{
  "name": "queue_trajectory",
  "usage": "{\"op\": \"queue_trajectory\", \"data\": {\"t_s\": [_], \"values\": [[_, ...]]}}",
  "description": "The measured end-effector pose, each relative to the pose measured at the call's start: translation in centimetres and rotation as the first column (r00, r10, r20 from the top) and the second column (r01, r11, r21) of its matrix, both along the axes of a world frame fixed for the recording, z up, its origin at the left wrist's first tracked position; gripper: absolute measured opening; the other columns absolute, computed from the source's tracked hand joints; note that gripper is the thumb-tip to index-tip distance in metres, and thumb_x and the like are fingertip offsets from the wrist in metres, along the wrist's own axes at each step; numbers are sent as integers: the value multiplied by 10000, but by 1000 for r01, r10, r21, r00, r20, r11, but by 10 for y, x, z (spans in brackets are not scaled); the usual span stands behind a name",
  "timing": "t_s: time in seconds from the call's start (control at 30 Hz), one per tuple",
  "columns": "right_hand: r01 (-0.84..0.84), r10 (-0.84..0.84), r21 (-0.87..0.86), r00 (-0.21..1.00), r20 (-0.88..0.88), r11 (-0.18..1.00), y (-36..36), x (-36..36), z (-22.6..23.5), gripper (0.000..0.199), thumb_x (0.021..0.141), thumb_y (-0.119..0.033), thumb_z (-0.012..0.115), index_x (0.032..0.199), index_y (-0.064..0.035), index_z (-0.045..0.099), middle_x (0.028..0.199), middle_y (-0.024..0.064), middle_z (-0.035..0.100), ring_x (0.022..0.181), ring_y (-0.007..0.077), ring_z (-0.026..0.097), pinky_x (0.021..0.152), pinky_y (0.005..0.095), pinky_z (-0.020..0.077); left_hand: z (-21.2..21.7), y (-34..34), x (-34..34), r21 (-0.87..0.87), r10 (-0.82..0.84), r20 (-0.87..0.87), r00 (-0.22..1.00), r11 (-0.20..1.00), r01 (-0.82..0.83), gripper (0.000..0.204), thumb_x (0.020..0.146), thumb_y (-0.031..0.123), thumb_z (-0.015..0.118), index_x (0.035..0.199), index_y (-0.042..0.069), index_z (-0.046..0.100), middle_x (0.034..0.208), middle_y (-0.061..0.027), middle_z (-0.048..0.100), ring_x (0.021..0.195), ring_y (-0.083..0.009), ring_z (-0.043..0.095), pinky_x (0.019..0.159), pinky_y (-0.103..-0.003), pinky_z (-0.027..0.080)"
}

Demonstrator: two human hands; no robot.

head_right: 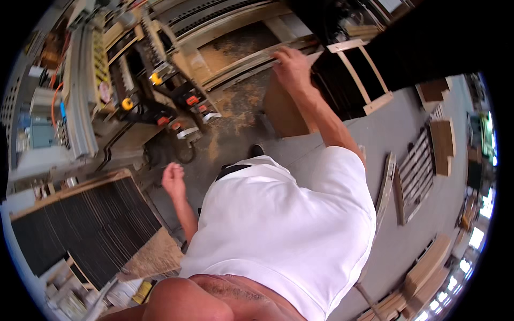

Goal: The person repeatedly picks up small wooden frames from a conveyor, places them onto a machine jig, and then removes them to place on a nearby stack. The task involves continuous handling of the frames in a repetitive cycle.

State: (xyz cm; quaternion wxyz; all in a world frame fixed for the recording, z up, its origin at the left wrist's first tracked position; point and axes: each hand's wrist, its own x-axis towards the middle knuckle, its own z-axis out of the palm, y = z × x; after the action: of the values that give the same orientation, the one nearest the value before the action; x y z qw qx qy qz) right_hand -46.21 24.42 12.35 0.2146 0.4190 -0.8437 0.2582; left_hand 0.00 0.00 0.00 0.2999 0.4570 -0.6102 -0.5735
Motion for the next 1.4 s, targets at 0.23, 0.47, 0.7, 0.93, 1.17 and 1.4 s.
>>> {"op": "queue_trajectory", "data": {"t_s": [0.23,0.47,0.7,0.93,1.17,1.4], "values": [[509,-473,109,846,-247,854,181,-25,58,301,774,-193,714,1047,-94,638,1104,134,630,1025,342,578,842,445,467,-27,44,-85,172,-196,92,976,969,178,272,899,105,639,1134,-28,603,909,-66,666,770,-106,614,681,-238,499],[510,-536,177,826,174,842,204,-15,50,219,883,-220,636,1053,-84,654,959,128,673,924,337,606,794,427,476,23,-47,-151,42,-122,-5,993,992,122,210,912,104,619,1073,-30,618,876,-64,664,744,-106,610,647,-236,492],[509,-525,130,829,194,851,188,-23,57,212,901,-149,640,1100,-77,650,959,106,647,873,285,611,772,386,491,65,-165,-227,109,-14,-182,983,993,34,322,951,178,587,1201,-24,568,1061,-115,657,914,-178,657,784,-294,553],[404,-400,0,907,132,915,78,-3,110,190,894,-83,644,1080,-49,652,1004,102,653,901,245,621,755,331,498,67,-313,-331,441,139,-454,880,893,87,502,948,276,592,1340,2,442,1288,-155,541,1173,-302,542,986,-420,473],[103,-98,-12,973,210,995,-61,6,117,218,821,8,662,1034,-36,649,985,119,656,907,284,605,790,351,484,64,-387,-403,578,277,-594,755,800,161,770,976,390,500,1509,61,50,1540,-223,103,1412,-366,201,1150,-478,278],[-303,301,2,946,124,953,-223,-17,94,256,768,-18,704,1020,-43,662,976,98,669,891,282,616,771,356,513,58,-368,-375,625,394,-643,657,766,151,381,959,241,567,1273,59,453,1278,-139,455,1210,-305,441,1045,-521,398]]}}
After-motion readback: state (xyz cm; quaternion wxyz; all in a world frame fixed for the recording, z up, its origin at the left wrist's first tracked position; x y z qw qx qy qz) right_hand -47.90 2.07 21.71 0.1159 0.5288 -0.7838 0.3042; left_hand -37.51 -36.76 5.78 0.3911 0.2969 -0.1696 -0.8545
